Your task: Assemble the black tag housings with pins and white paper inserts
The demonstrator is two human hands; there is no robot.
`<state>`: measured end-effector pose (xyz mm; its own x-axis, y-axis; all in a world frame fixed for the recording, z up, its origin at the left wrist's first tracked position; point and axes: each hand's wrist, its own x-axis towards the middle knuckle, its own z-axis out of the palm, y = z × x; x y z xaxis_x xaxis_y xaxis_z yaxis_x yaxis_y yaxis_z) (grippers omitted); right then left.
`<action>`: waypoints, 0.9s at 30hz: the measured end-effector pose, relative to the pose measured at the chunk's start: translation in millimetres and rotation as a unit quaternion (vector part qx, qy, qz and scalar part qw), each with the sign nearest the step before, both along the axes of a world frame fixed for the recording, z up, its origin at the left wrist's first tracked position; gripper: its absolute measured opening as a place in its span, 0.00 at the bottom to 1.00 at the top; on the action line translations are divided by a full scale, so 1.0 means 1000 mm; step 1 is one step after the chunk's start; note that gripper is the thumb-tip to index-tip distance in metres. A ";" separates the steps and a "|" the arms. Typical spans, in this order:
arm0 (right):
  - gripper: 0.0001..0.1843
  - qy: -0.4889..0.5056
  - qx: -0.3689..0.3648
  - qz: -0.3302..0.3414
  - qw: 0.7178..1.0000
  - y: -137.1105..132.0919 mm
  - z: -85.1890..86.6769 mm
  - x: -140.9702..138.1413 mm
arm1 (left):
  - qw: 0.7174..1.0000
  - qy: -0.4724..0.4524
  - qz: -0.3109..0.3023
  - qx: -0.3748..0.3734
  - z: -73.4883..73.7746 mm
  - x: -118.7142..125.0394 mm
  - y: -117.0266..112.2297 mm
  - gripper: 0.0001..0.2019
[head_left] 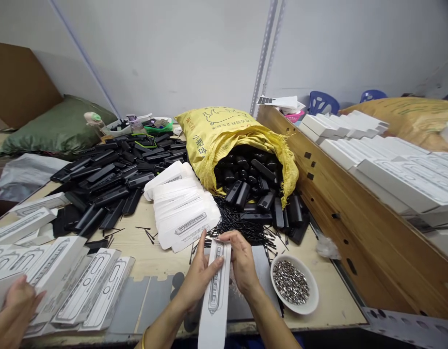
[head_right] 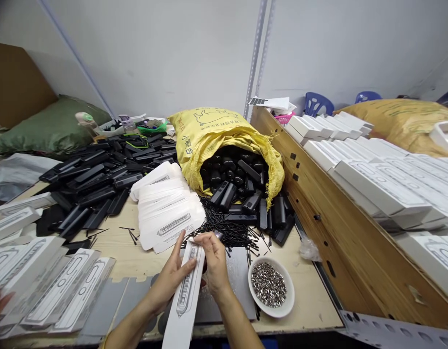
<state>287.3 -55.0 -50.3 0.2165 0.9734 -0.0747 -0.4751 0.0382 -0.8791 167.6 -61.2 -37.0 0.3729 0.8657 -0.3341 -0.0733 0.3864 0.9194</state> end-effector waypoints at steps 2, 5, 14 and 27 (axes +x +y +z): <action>0.16 0.031 -0.030 0.012 0.999 0.003 0.003 0.003 | 0.999 0.039 -0.011 0.034 -0.001 -0.002 -0.002 0.52; 0.17 0.064 -0.080 0.038 0.994 0.006 0.003 0.003 | 0.992 0.096 -0.024 0.076 0.000 -0.003 -0.005 0.51; 0.17 -0.021 -0.063 0.002 0.998 -0.016 -0.007 -0.002 | 0.998 0.064 0.005 0.019 -0.002 -0.014 0.002 0.46; 0.26 -0.610 0.180 0.207 0.744 -0.011 -0.023 0.029 | 0.918 0.258 0.150 0.261 0.016 -0.043 0.030 0.22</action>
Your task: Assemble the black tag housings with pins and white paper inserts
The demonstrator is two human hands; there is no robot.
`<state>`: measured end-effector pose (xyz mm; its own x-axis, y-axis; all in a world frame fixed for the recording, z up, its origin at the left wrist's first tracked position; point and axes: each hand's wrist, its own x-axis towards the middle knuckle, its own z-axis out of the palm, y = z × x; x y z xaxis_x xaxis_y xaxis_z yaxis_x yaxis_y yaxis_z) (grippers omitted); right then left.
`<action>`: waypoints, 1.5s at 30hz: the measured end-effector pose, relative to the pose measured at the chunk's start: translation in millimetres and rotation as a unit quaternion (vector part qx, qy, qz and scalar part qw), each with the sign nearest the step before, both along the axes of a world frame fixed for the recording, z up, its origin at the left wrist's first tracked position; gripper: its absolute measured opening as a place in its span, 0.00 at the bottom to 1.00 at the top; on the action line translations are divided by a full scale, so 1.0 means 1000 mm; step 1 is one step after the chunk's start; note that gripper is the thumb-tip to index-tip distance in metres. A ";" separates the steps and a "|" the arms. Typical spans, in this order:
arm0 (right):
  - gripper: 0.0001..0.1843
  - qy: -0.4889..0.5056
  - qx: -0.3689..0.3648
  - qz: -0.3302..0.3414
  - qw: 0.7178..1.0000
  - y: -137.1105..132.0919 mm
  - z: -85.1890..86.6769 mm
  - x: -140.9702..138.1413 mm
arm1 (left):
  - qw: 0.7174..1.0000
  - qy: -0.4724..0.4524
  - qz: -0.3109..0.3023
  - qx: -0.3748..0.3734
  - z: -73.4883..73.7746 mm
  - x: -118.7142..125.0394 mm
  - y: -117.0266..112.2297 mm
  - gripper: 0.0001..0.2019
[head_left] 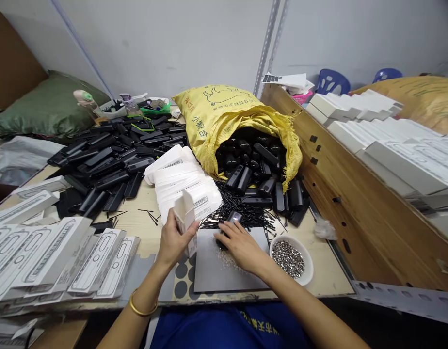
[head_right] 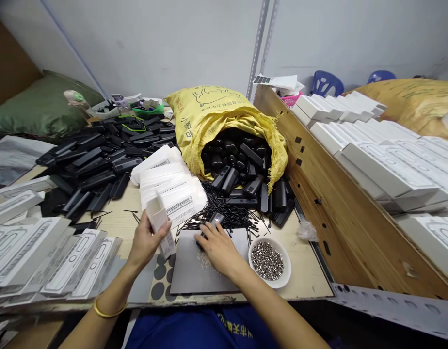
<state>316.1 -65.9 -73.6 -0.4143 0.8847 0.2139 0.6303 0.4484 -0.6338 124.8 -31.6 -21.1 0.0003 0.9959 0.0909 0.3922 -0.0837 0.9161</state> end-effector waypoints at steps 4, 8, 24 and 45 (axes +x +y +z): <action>0.24 0.010 0.015 0.005 1.000 0.000 -0.005 0.020 | 0.994 0.086 -0.043 -0.047 -0.015 -0.001 -0.001 0.27; 0.26 0.362 -0.014 -0.221 0.905 0.012 0.027 0.037 | 0.982 0.140 -0.106 -0.070 -0.026 0.004 -0.003 0.30; 0.08 -0.202 -0.060 -0.254 0.944 0.022 -0.020 0.036 | 0.992 0.032 -0.119 0.020 -0.028 0.023 -0.011 0.33; 0.19 0.397 -0.052 -0.284 0.872 0.006 0.031 0.005 | 0.983 0.031 -0.175 0.053 -0.030 0.050 -0.021 0.24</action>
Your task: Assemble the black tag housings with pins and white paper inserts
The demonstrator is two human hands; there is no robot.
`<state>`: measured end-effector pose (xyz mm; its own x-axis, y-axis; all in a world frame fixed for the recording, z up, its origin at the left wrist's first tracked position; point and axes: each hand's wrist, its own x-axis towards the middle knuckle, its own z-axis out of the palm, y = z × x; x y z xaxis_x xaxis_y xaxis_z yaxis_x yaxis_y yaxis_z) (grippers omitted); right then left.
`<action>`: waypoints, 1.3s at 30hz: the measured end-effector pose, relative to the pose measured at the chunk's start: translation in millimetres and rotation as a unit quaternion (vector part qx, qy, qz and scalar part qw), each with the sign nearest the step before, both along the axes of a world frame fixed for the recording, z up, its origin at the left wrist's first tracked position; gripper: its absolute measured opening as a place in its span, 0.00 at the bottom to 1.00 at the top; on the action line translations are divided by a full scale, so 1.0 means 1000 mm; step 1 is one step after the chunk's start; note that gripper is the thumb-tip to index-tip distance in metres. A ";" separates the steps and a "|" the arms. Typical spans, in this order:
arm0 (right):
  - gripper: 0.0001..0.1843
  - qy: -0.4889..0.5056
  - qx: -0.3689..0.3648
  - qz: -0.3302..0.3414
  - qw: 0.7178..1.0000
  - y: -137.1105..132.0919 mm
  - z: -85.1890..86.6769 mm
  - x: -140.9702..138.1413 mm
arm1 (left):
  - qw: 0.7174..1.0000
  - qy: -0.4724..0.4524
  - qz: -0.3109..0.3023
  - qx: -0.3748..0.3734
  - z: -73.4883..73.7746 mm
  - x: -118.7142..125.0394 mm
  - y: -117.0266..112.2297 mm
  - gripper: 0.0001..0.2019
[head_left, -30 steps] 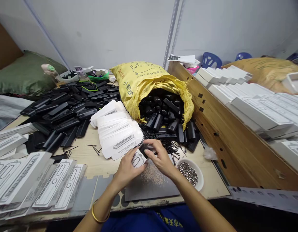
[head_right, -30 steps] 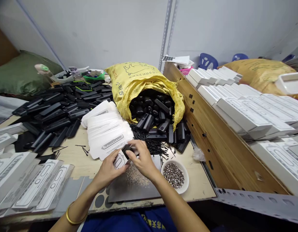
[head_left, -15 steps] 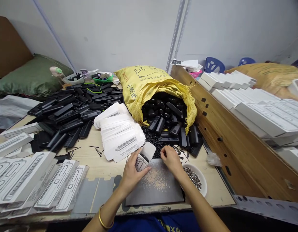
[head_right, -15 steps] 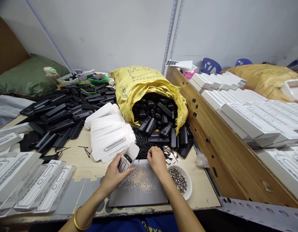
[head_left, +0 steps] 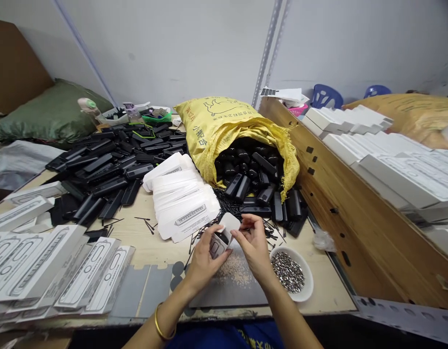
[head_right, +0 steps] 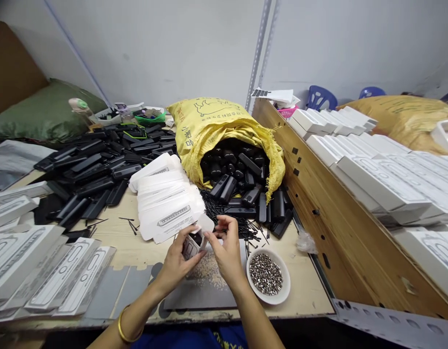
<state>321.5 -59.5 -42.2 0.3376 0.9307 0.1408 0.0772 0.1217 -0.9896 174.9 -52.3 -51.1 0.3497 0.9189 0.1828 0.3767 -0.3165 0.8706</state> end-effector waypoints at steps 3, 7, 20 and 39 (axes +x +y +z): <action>0.14 0.033 -0.009 0.001 0.999 0.004 -0.008 -0.018 | 0.999 -0.010 -0.043 -0.005 0.000 0.001 -0.003 0.20; 0.10 -0.083 0.071 -0.003 0.994 -0.006 -0.008 -0.041 | 0.995 -0.062 -0.008 -0.078 0.002 0.001 -0.005 0.35; 0.11 -0.100 0.050 -0.023 0.993 -0.011 -0.008 -0.038 | 0.992 -0.052 0.034 -0.106 0.007 0.008 -0.005 0.26; 0.15 -0.217 -0.090 -0.036 0.971 -0.054 -0.036 0.061 | 0.788 0.525 0.323 -0.008 0.008 -0.181 0.015 0.29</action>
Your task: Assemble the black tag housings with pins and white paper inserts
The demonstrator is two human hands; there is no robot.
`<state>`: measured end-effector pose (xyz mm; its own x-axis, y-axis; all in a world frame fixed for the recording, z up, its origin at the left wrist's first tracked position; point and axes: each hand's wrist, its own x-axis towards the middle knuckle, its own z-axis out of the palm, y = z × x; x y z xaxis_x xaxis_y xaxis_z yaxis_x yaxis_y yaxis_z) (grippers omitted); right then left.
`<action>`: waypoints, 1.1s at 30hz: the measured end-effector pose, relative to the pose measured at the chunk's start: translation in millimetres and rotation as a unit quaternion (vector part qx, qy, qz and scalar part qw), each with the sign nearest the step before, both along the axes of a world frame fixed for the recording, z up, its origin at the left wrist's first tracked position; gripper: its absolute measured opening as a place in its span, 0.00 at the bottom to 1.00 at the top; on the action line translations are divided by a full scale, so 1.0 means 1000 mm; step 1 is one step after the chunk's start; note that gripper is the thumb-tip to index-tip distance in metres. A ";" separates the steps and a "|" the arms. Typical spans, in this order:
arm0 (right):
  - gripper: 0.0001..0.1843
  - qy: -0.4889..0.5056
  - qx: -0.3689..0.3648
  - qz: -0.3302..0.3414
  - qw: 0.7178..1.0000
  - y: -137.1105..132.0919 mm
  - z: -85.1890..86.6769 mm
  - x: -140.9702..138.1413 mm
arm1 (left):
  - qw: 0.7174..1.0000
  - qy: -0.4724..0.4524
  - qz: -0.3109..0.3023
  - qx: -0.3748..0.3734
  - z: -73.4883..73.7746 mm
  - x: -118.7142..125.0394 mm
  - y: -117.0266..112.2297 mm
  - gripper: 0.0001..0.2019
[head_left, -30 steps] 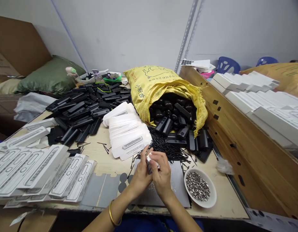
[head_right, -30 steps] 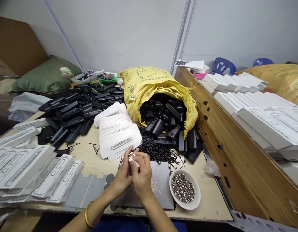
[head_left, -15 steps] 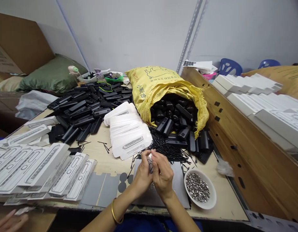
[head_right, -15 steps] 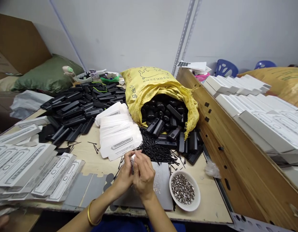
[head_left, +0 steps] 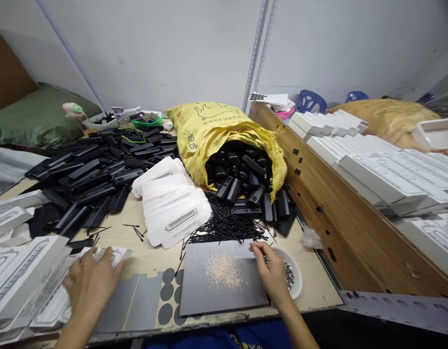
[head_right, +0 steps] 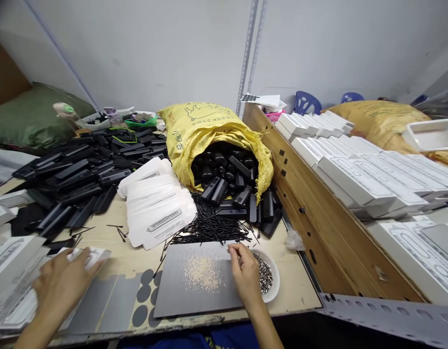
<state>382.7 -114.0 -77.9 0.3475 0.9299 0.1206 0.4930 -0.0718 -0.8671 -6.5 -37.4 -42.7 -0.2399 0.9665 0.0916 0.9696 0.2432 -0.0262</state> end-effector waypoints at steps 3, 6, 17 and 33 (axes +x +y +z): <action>0.12 -0.089 -0.034 -0.014 0.995 -0.010 -0.006 0.030 | 0.997 0.021 0.044 0.064 -0.016 -0.017 0.002 0.21; 0.08 -0.183 -0.055 -0.001 0.982 -0.020 -0.024 0.047 | 0.991 -0.051 -0.022 0.124 -0.017 0.021 0.024 0.21; 0.09 -0.087 -0.019 -0.013 0.996 -0.028 -0.042 0.056 | 0.915 -0.292 -0.276 -0.019 -0.011 0.314 0.143 0.19; 0.12 0.466 0.010 -0.020 0.885 0.010 0.006 -0.026 | 0.492 -0.868 0.002 -0.065 0.019 0.193 0.039 0.16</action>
